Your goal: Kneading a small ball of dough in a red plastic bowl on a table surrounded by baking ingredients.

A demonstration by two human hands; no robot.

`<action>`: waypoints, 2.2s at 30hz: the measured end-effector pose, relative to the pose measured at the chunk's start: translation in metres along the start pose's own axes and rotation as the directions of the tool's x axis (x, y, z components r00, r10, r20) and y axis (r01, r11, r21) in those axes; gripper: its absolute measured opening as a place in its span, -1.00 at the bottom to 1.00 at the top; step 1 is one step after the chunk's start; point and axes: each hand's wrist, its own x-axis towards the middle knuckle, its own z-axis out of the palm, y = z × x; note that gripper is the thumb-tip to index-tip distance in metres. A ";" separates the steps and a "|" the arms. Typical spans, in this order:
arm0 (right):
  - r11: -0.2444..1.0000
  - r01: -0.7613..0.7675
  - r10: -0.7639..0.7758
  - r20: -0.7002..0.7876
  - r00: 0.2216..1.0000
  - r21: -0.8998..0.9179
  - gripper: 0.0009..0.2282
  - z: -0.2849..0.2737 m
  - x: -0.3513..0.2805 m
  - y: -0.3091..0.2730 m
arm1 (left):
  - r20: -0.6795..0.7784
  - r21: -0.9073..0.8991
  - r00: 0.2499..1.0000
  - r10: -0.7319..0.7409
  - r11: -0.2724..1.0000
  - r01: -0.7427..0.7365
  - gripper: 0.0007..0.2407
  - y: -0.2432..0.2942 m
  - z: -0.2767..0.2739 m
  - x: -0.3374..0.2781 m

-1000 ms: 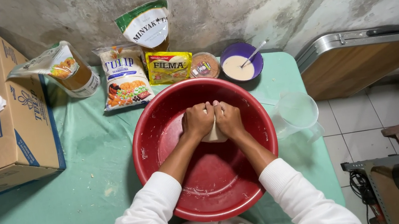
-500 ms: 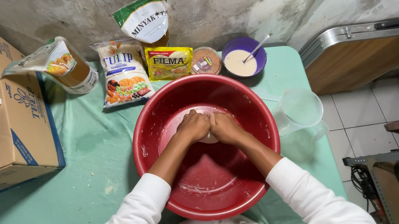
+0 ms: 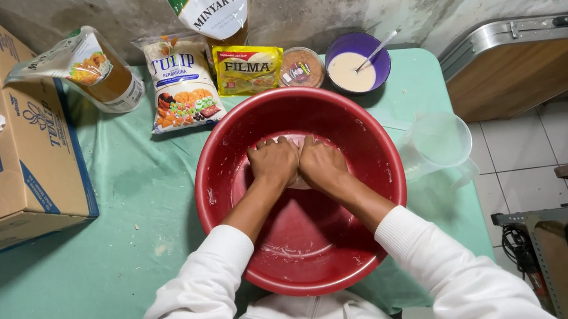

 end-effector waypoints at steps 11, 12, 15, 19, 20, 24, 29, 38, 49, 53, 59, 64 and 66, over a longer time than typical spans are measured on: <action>0.729 -0.401 0.148 0.444 0.884 0.556 -0.37 -0.086 -0.036 -0.016 | 0.848 -0.384 0.502 0.168 0.849 0.364 -0.39 -0.035 -0.144 0.053; 0.690 -0.435 0.113 0.507 0.854 0.579 -0.33 -0.092 -0.036 -0.018 | 0.862 -0.364 0.471 0.185 0.874 0.322 -0.38 -0.038 -0.166 0.060; 0.664 -0.454 0.091 0.539 0.838 0.594 -0.44 -0.078 -0.029 -0.008 | 0.869 -0.301 0.481 0.115 0.895 0.330 -0.46 -0.036 -0.215 0.061; 0.810 -0.376 0.140 0.474 0.869 0.450 -0.60 -0.068 -0.022 -0.016 | 0.878 -0.283 0.462 0.124 0.913 0.293 -0.45 -0.050 -0.173 0.060; 0.882 -0.334 0.166 0.443 0.881 0.333 -0.65 -0.074 -0.022 -0.021 | 0.876 -0.283 0.466 0.125 0.915 0.287 -0.45 -0.049 -0.168 0.059; 0.960 -0.268 0.209 0.417 0.884 0.087 -0.70 -0.087 -0.021 -0.037 | 0.859 -0.297 0.491 0.145 0.923 0.245 -0.46 -0.047 -0.179 0.061; 0.984 -0.174 0.149 0.400 0.904 0.027 -0.64 -0.065 -0.001 -0.032 | 0.865 -0.274 0.482 0.143 0.938 0.212 -0.45 -0.041 -0.177 0.056; 0.997 -0.063 0.073 0.264 0.962 -0.047 -0.69 -0.036 0.014 -0.033 | 0.856 -0.244 0.494 0.154 0.962 0.123 -0.53 -0.043 -0.137 0.049; 0.997 -0.063 0.067 0.103 0.992 -0.037 -0.46 -0.041 -0.030 -0.027 | 0.825 -0.294 0.556 0.102 0.918 0.267 -0.58 -0.043 -0.188 0.052; 0.906 -0.242 0.146 0.279 0.949 0.348 -0.50 -0.077 -0.053 -0.023 | 0.822 -0.343 0.555 0.132 0.892 0.296 -0.59 -0.046 -0.208 0.053; 0.777 -0.436 0.263 0.395 0.880 0.454 -0.39 -0.079 -0.074 -0.035 | 0.822 -0.370 0.531 0.207 0.903 0.220 -0.38 -0.045 -0.166 0.052; 0.861 -0.404 0.289 0.356 0.889 0.308 -0.36 -0.103 -0.087 -0.069 | 0.790 -0.361 0.577 0.207 0.918 0.165 -0.42 -0.044 -0.115 0.039; 0.850 -0.431 0.325 0.345 0.881 0.301 -0.38 -0.100 -0.084 -0.067 | 0.793 -0.318 0.576 0.196 0.941 0.117 -0.46 -0.040 -0.097 0.038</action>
